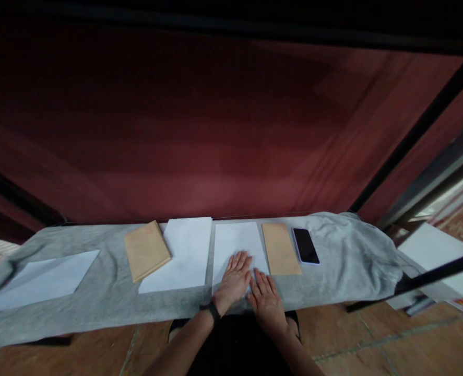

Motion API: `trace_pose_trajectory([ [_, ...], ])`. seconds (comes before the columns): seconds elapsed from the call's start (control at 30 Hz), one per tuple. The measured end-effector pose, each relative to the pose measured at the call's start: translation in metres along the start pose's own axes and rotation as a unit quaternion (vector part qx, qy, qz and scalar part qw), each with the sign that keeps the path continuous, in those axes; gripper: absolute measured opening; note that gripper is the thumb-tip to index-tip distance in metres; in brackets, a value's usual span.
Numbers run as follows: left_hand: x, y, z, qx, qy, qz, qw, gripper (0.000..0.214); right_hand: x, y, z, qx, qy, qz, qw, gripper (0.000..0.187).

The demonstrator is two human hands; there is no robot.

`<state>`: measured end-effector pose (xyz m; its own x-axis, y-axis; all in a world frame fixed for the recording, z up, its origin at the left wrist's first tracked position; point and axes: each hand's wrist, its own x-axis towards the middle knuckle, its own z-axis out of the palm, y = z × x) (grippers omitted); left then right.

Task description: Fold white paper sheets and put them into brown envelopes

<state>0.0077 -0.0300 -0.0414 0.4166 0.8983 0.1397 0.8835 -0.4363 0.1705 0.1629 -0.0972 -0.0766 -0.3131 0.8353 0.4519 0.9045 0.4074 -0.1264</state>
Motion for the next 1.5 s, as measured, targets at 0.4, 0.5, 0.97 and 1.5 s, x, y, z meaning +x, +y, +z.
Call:
trace_pose_trajectory([
  [0.4, 0.043, -0.062, 0.016, 0.072, 0.048, -0.161, 0.983, 0.059, 0.001, -0.005, -0.003, 0.011, 0.029, 0.008, 0.999, 0.050],
  [0.5, 0.057, -0.054, 0.019, 0.071, 0.059, -0.183, 0.979, 0.059, 0.002, -0.005, -0.003, 0.019, 0.026, 0.014, 0.999, 0.050],
  [0.97, 0.113, -0.046, 0.023, 0.014, 0.029, -0.099, 0.995, 0.056, 0.002, -0.002, -0.001, 0.022, 0.009, 0.013, 1.000, 0.055],
  [1.5, -0.070, -0.047, 0.020, 0.061, 0.064, 0.028, 0.996, 0.056, -0.002, -0.002, -0.001, 0.006, -0.005, 0.008, 1.000, 0.056],
])
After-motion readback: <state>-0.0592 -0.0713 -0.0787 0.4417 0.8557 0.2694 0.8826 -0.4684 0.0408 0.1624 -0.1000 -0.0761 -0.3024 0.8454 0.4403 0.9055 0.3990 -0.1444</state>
